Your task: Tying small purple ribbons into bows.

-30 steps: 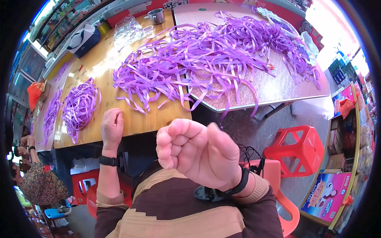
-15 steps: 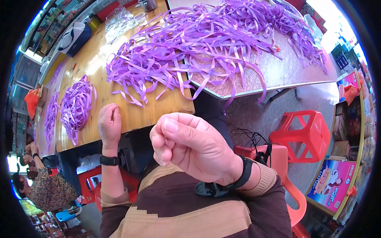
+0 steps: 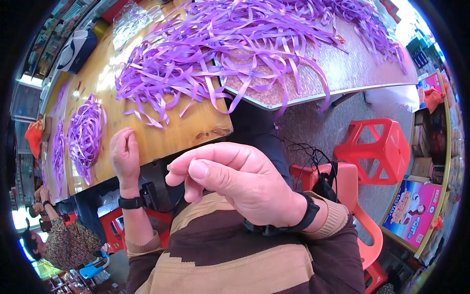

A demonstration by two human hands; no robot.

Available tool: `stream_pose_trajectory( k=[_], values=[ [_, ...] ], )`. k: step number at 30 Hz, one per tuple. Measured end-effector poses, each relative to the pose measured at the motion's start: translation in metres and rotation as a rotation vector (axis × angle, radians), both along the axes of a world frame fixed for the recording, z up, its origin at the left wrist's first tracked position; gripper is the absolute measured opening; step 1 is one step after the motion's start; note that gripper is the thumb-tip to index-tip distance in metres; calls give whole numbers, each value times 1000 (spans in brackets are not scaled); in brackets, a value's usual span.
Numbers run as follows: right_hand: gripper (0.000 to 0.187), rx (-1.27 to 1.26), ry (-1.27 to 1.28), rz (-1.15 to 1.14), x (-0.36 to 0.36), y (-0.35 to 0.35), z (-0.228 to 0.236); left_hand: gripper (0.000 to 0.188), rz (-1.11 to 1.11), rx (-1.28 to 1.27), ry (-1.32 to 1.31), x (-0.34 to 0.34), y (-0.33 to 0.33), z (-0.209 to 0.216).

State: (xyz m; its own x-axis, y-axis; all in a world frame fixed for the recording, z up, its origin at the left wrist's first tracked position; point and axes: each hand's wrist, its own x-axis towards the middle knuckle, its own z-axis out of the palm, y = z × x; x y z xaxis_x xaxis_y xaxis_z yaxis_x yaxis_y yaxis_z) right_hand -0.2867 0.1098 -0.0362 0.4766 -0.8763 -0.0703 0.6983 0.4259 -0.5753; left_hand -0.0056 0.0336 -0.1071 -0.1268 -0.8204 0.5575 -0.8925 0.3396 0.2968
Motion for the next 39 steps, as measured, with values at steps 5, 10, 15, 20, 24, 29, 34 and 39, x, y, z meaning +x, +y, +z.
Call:
stream_pose_trajectory(
  k=[5,10,15,20,24,29,34,39],
  values=[
    [23,0,34,-20,-3,-2,-5,8,11,3,-29,0,0,0],
    [22,-26,49,-21,-5,-6,-9,9,11,17,-16,-1,0,0],
    [22,-7,73,-28,-8,-9,-15,10,27,27,-10,-3,0,0],
    [21,-19,151,-81,-16,-8,-22,10,21,29,-35,-3,-2,-1],
    [19,8,343,-162,-33,-7,-36,9,41,29,-39,-3,-1,-3],
    [25,271,833,-393,-80,-32,-103,9,40,30,-59,-2,-1,-5],
    [27,-19,1227,-741,-168,-65,-274,9,32,35,-58,-5,-4,-2],
    [23,-599,1700,-879,-156,-97,-287,9,68,28,-54,-1,0,-2]
  ],
)
